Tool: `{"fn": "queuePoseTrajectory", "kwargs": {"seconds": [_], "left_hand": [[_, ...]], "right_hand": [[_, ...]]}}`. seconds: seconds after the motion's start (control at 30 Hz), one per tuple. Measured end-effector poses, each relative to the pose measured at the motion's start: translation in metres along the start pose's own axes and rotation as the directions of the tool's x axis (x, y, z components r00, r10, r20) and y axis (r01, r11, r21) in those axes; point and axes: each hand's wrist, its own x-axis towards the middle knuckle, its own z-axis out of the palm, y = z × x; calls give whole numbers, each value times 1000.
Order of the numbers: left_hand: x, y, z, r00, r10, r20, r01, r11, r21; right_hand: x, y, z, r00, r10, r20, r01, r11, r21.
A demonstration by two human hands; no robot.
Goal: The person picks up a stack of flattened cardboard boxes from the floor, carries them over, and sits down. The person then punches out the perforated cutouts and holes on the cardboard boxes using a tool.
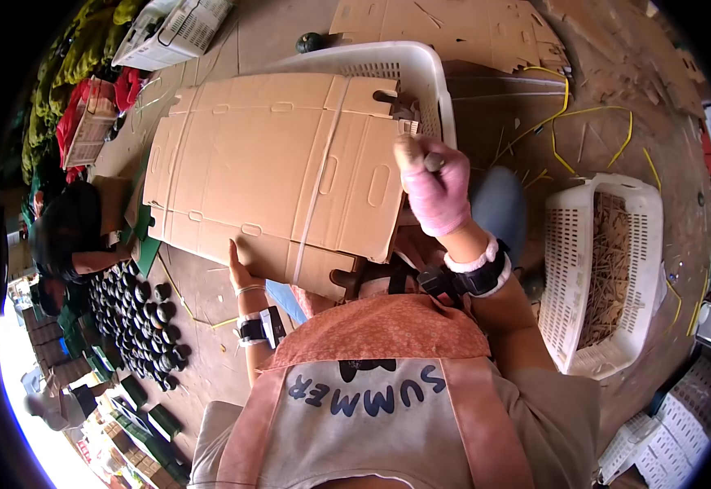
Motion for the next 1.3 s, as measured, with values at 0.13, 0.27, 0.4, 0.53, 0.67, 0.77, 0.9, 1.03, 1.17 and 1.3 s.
{"fn": "queuePoseTrajectory", "kwargs": {"seconds": [0.13,0.27,0.4,0.53,0.67,0.77,0.9,1.03,1.17,1.3], "left_hand": [[1,-2,-2,1000,-6,18,6,1000,6],[18,-11,-19,995,95,-3,-95,992,77],[-1,-2,-2,979,163,-123,-151,983,105],[-19,-5,20,896,345,-279,-297,933,203],[-17,-5,21,935,272,-227,-241,958,152],[-9,-7,8,987,127,-102,-122,991,54],[-1,-21,14,924,326,-203,-276,931,239],[-16,-23,19,942,288,-175,-263,953,153],[-19,-18,13,984,159,-80,-156,987,47],[-19,-14,10,999,-22,48,24,999,-44]], "right_hand": [[-4,3,7,994,104,-24,-103,994,31],[-4,4,4,987,150,-65,-144,985,92],[-6,5,2,998,14,-62,-23,987,-157],[-5,11,22,999,-25,-31,22,996,-89],[-7,8,11,988,-155,-2,147,939,-312],[-12,14,5,970,-204,-131,194,977,-84],[-3,9,12,969,63,-239,-18,982,187],[-2,-1,0,966,45,-254,-19,994,103],[0,2,-6,960,-189,-207,154,973,-174],[-16,7,27,977,-208,-52,205,977,-57]]}}
